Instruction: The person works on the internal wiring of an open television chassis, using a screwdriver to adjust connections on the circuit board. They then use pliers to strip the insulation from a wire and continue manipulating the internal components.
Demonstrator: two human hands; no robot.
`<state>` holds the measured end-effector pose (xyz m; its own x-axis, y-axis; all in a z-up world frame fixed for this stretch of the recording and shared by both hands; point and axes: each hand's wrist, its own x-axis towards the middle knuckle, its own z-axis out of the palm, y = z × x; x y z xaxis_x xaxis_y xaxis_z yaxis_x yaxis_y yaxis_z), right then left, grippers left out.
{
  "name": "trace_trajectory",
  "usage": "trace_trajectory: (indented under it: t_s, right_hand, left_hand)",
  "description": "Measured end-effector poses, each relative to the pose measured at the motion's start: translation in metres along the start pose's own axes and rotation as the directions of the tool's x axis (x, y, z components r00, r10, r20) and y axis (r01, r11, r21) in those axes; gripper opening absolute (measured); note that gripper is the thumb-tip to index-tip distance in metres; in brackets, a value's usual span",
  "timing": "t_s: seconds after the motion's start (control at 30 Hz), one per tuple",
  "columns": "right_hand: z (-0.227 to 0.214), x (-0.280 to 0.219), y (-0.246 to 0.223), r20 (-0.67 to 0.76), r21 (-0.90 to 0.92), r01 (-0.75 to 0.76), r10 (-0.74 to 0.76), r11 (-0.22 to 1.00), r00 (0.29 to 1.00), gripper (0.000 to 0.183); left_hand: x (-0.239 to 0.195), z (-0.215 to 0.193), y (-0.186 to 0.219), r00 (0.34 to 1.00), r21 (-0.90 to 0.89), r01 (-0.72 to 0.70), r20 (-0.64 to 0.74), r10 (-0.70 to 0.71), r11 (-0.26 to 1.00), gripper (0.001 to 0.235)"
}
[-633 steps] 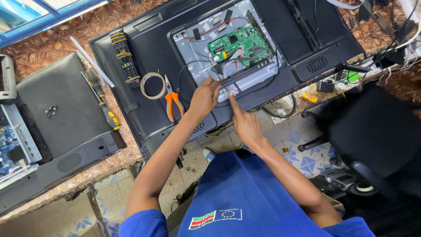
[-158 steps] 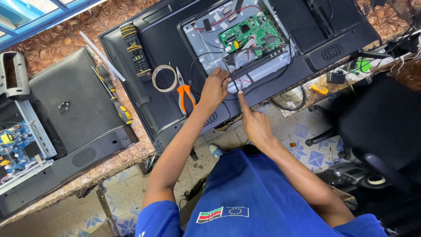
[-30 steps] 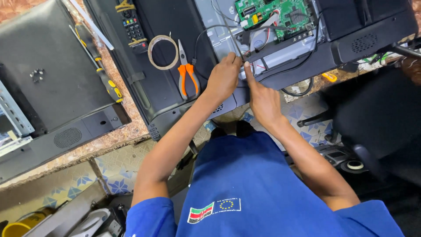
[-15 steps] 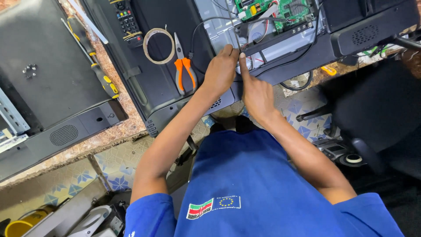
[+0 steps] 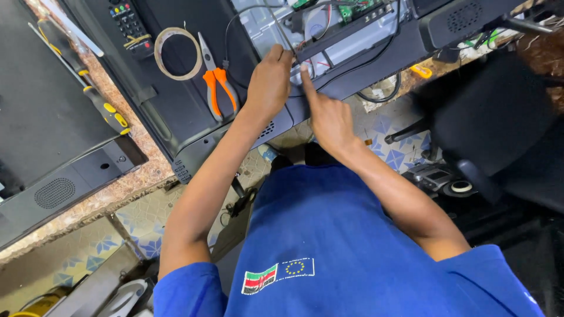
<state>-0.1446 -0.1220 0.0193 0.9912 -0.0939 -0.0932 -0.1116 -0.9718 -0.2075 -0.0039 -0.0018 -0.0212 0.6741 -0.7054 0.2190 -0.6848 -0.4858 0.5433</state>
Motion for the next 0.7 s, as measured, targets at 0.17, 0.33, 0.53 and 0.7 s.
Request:
trace_trajectory:
  t_s: [0.17, 0.33, 0.53, 0.7]
  right_hand:
    - [-0.006, 0.007, -0.005, 0.032, 0.007, -0.030, 0.030, 1.000, 0.999, 0.098]
    - [-0.018, -0.040, -0.003, 0.065, 0.025, 0.004, -0.005, 1.000, 0.998, 0.098]
    - [-0.007, -0.020, 0.004, 0.137, -0.012, -0.034, 0.035, 0.999, 0.990, 0.102]
    - [0.009, 0.006, -0.001, 0.025, -0.158, 0.008, -0.004, 0.987, 1.000, 0.103]
  left_hand:
    - [0.001, 0.002, -0.001, 1.000, 0.001, 0.019, 0.018, -0.019, 1.000, 0.014]
    - [0.000, 0.006, -0.004, 0.999, 0.011, 0.009, -0.040, -0.009, 1.000, 0.009]
    - [-0.003, 0.009, -0.004, 0.999, 0.038, -0.017, -0.034, 0.018, 0.999, 0.007]
    - [0.000, 0.002, -0.001, 0.997, -0.078, 0.054, -0.054, -0.058, 0.995, 0.011]
